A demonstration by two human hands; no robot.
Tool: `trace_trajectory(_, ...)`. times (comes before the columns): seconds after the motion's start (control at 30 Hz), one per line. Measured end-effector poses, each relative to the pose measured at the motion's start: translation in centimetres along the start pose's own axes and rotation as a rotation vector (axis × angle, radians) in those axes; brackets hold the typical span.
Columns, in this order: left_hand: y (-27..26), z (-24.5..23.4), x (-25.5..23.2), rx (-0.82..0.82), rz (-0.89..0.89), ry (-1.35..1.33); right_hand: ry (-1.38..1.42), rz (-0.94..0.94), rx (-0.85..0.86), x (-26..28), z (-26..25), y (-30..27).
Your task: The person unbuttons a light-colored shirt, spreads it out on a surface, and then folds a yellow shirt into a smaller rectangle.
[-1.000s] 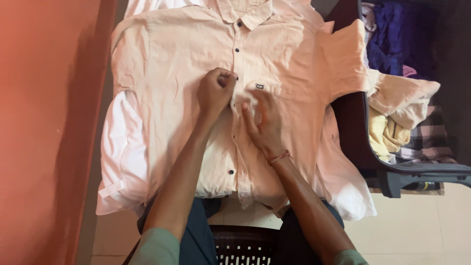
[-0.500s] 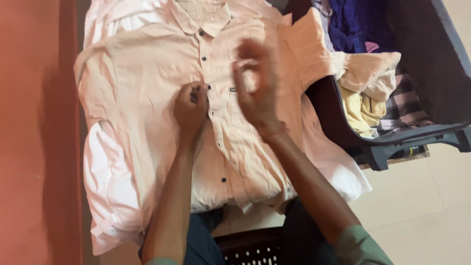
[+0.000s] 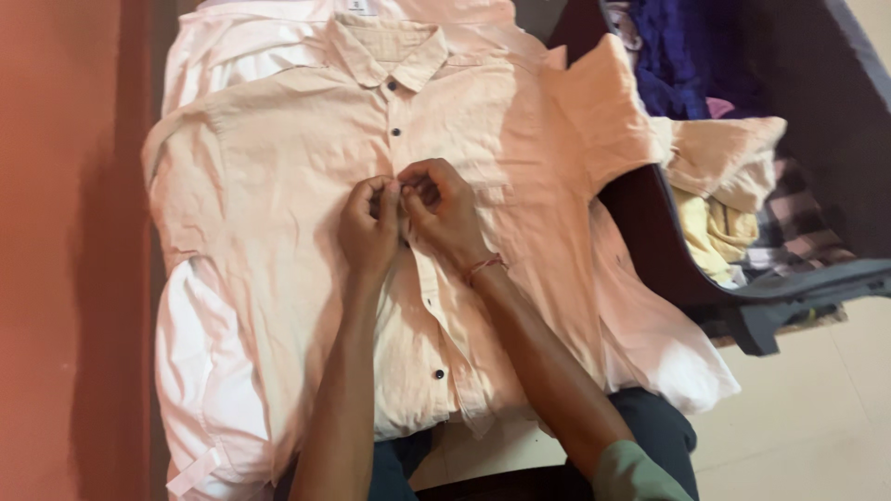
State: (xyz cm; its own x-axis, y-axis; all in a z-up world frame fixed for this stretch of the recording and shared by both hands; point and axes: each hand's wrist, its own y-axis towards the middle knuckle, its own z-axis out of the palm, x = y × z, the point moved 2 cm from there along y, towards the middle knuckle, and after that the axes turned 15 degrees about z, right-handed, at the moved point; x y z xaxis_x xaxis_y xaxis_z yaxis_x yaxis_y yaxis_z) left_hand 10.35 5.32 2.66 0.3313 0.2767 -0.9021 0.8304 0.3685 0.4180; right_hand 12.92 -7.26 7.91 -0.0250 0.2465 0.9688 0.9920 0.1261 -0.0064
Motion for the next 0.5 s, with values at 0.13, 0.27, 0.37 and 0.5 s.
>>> trace_trajectory(0.13, 0.0, -0.1, 0.5, 0.031, 0.004, 0.012, -0.048, -0.021, 0.021, -0.2, -0.1, 0.2)
trace_trajectory(0.27, 0.5, -0.2, 1.3, 0.090, -0.035, -0.048, -0.016, 0.012, 0.051, -1.0, -0.1, 0.6)
trace_trajectory(0.37, 0.4, -0.3, 1.4, 0.109, -0.043, -0.056, 0.025, 0.033, 0.043, -1.7, 0.2, 0.9)
trace_trajectory(0.5, 0.4, -0.2, 1.4, 0.098, -0.050, -0.130, 0.033, -0.020, 0.034, -2.3, 0.3, 1.0)
